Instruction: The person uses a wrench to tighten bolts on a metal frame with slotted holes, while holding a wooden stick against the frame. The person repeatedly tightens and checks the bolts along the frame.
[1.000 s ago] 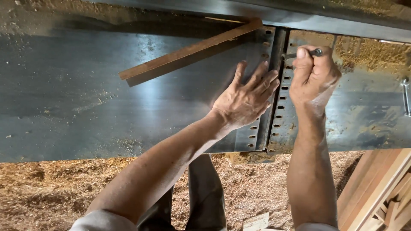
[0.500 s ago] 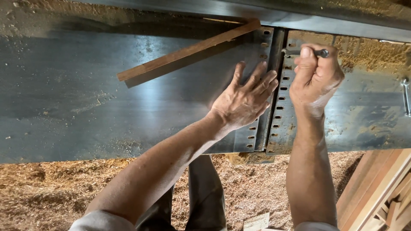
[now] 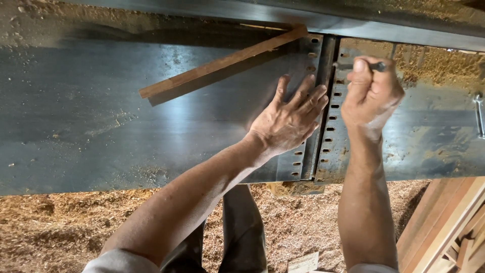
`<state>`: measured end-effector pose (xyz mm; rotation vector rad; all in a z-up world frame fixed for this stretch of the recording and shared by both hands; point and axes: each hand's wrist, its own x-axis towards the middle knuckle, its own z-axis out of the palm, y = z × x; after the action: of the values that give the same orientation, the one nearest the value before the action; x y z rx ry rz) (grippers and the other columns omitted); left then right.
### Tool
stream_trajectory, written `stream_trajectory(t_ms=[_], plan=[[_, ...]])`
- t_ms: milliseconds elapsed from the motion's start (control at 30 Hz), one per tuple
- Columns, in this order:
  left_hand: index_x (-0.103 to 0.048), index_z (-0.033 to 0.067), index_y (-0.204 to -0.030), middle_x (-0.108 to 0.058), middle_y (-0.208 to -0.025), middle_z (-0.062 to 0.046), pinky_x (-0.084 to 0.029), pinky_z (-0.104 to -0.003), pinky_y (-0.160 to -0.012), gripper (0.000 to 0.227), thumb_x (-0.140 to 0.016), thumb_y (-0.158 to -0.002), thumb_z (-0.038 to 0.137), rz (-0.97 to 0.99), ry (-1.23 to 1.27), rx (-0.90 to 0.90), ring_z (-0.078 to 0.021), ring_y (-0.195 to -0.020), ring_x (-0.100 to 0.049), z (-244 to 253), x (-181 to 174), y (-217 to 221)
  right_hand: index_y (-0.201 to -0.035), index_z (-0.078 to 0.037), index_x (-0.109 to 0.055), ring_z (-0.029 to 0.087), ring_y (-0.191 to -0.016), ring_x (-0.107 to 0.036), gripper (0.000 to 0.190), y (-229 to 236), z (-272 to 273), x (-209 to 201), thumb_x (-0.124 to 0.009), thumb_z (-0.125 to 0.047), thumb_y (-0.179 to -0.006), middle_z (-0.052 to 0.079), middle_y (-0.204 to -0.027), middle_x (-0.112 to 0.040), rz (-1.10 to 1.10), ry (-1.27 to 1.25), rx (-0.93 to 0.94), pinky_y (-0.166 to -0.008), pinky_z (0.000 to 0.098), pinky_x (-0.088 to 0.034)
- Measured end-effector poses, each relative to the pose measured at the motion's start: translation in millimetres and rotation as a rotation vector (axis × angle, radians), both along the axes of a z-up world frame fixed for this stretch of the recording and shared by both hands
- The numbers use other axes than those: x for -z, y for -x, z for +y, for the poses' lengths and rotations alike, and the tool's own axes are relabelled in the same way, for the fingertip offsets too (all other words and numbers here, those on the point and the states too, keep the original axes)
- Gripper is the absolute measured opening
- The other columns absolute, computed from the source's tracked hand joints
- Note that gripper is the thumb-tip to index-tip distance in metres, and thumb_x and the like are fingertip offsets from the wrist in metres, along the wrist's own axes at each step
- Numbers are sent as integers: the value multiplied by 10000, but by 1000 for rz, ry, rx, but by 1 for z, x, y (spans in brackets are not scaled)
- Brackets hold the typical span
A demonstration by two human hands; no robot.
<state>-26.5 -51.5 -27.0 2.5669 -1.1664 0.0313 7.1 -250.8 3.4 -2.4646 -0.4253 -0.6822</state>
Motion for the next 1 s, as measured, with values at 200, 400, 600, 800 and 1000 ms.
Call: stream_trajectory(t_ms=[200, 400, 600, 800, 1000], plan=[[-565, 106, -1444, -485, -1527, -128, -277, -699, -1145, 521, -601, -1011, 394, -2, 102, -27, -372, -1491, -307, 6, -17, 0, -1120, 18, -677, 246, -577, -625, 193, 4, 8, 4, -542, -96, -1198, 123, -705, -639, 42, 34, 54, -569, 322, -543], [-639, 75, -1362, -540, -1439, -133, -321, -708, -1093, 486, -644, -970, 362, -45, 168, -21, -406, -1451, -342, 11, -24, -2, -1071, -23, -692, 198, -573, -667, 163, 19, -7, -8, -611, -132, -1161, 103, -735, -694, 117, -113, 281, -482, 283, -515], [-683, 24, -1273, -535, -1362, -155, -354, -727, -1041, 389, -602, -955, 232, -115, 213, -38, -450, -1433, -335, 11, -31, -3, -1081, -28, -644, 168, -606, -650, 116, 32, 4, -18, -617, -138, -1104, 168, -803, -706, 237, -426, 403, -492, 266, -514], [-696, 61, -1286, -539, -1401, -127, -338, -736, -1049, 411, -641, -940, 275, -112, 173, 1, -447, -1427, -360, 11, -30, -6, -1080, -33, -658, 167, -576, -643, 128, 41, 0, 5, -613, -153, -1089, 177, -763, -709, 257, -478, 406, -494, 266, -533], [-691, 65, -1291, -572, -1391, -108, -349, -732, -1048, 410, -622, -947, 278, -52, 156, 9, -427, -1414, -401, 9, -38, -8, -1124, -38, -636, 151, -606, -647, 129, 45, 12, 7, -584, -155, -1104, 185, -824, -730, 275, -506, 398, -508, 257, -539]])
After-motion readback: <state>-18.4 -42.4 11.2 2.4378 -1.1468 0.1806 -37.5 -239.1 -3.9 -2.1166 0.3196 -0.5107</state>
